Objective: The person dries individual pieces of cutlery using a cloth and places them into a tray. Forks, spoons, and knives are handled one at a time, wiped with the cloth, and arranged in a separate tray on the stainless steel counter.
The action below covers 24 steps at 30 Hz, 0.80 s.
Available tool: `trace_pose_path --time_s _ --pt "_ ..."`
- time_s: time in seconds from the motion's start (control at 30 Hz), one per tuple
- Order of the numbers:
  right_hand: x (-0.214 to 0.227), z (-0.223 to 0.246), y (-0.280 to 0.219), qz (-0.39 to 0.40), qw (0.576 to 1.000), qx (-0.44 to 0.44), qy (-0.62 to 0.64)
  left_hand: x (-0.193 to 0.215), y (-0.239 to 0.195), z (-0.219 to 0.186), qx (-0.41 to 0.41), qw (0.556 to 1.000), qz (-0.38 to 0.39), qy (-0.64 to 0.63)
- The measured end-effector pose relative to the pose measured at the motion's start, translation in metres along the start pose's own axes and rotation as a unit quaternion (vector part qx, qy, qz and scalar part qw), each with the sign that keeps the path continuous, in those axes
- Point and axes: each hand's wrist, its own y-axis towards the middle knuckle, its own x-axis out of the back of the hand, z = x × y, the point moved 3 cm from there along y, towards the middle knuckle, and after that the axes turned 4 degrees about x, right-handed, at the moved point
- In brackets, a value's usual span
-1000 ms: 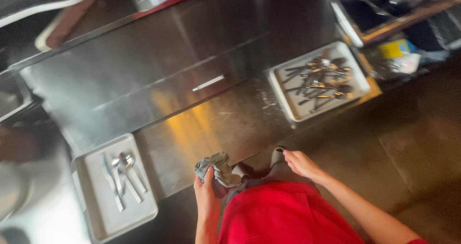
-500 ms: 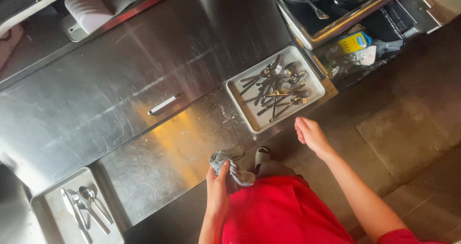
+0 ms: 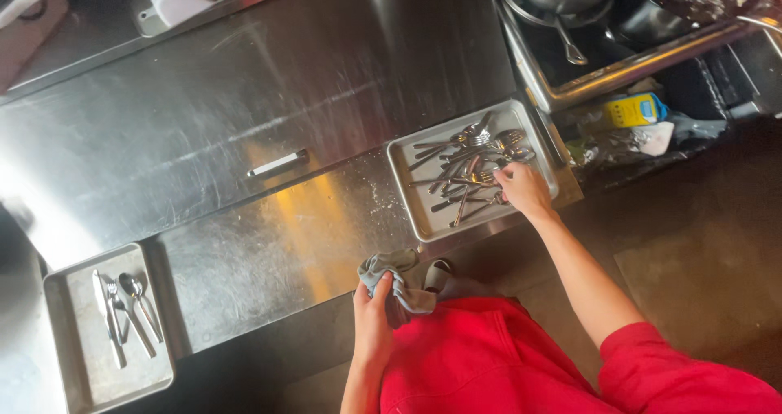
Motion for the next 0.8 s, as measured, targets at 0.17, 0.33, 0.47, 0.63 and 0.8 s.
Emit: trace_pose_path --time_s 0.17,0.33,0.47,0.63,0.8 --pt "-0.011 -0.008 0.020 -0.008 0.999 0.040 -0.012 -0.003 0.003 0.007 -0.016 1.000 -0.017 -0.014" --pt "0.002 0.004 0.014 -0.028 0.997 0.078 -0.001 -0.004 0.005 0.008 -0.017 0.999 -0.015 -0.039" --pt "0.011 0.012 0.015 -0.047 0.986 0.143 0.074 -0.004 0.003 0.000 -0.023 0.999 -0.012 -0.022" --pt "0.032 0.027 0.006 -0.096 0.960 0.211 0.158 -0.002 0.006 -0.007 -0.017 0.999 -0.003 -0.043" --pt "0.043 0.026 0.007 -0.146 0.945 0.231 0.177 -0.001 0.002 -0.020 -0.011 1.000 -0.003 -0.018"
